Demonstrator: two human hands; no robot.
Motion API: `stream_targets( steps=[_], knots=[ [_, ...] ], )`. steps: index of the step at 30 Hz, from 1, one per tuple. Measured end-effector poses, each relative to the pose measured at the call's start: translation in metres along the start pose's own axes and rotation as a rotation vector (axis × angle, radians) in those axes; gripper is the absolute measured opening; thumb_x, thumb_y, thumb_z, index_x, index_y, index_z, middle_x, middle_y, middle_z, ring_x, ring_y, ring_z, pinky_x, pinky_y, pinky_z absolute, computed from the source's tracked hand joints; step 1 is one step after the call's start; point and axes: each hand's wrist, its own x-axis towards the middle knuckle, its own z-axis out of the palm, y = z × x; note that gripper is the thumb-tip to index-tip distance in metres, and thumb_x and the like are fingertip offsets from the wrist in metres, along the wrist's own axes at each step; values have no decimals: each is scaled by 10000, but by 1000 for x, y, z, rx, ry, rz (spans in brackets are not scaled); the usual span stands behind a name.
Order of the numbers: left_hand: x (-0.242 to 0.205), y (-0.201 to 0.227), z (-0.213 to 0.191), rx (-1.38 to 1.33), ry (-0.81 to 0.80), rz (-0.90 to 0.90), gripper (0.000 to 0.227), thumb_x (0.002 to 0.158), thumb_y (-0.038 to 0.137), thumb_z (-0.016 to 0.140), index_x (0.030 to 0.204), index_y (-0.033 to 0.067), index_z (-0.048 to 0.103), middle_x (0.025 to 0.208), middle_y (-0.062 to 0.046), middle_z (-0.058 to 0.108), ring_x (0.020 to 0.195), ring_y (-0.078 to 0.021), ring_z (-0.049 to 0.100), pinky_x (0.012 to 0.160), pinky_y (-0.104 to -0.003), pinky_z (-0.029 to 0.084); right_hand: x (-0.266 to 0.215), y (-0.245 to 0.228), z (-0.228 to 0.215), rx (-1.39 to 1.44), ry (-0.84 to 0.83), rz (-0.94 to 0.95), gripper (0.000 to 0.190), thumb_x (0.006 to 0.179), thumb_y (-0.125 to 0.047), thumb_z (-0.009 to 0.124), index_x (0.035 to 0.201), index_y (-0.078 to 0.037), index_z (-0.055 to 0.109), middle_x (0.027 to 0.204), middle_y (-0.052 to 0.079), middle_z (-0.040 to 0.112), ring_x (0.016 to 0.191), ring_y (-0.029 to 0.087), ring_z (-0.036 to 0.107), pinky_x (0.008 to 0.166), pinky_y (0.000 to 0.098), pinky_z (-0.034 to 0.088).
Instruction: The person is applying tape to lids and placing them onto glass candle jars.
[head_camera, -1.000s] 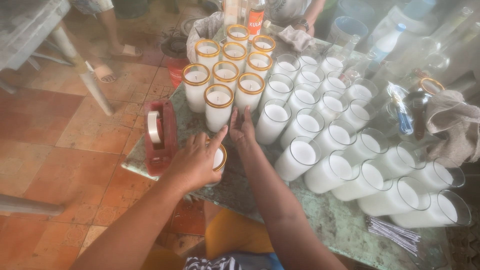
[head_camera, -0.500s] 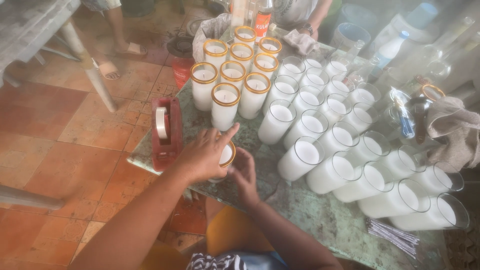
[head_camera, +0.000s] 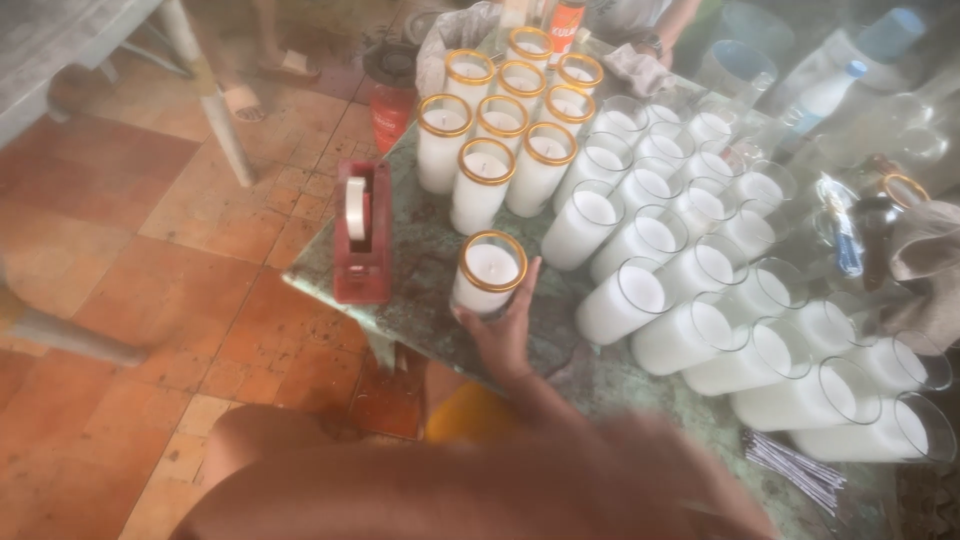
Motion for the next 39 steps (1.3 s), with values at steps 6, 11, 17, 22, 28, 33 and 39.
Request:
stream_targets(
  steps=[6,11,17,22,28,33,39],
  knots=[
    [-18,-52,21,696,543,161,1199,671,969,283,1366,42,593,1326,-145,626,1322,-290,524,1208,-440,205,-25,31,-10,-200,186,-740,1214,748,-304,906,1576,106,119,1580,300,275,1444,463,279,1229,584,149],
    [-64,38,63,1235,1026,311,805,797,789,449,1279,175,646,1180,-46,692,1168,-227,618,1064,-400,367,-59,-24,-9,199,-301,-947,863,727,-37,893,1488,-51,484,1271,282,566,1086,477,589,904,633,458],
    [-149,182,8,1879,1626,442,335,948,574,649,1174,334,708,1006,74,770,983,-151,731,892,-352,561,-26,18,45,92,-349,-470,703,893,-98,764,1518,-48,448,1331,205,578,992,342,671,766,433,565],
    [-193,252,-91,1875,1777,338,431,902,698,670,1089,322,766,982,40,745,970,-201,718,818,-380,554,6,5,87,114,-294,-363,678,931,-139,741,1534,-66,440,1389,191,559,1230,361,596,966,468,505],
    [-174,261,-114,1609,1813,294,493,865,702,698,922,222,793,805,-31,715,840,-227,712,714,-362,528,13,9,111,138,-284,-273,687,962,-91,709,1564,-66,379,1339,181,608,1295,356,569,1109,489,437],
    [-161,258,-106,1476,1782,396,350,825,506,779,940,177,814,921,-120,746,983,-311,707,795,-389,519,10,-4,114,187,-287,-239,760,934,-50,730,1590,-110,350,1324,138,650,1282,297,596,1097,421,474],
    [-158,266,-99,1166,1579,769,286,798,272,875,940,53,760,860,-136,717,813,-250,719,653,-395,590,15,1,117,77,-336,-112,801,942,-62,710,1614,-186,291,1198,67,718,1134,238,672,955,365,533]
  ],
)
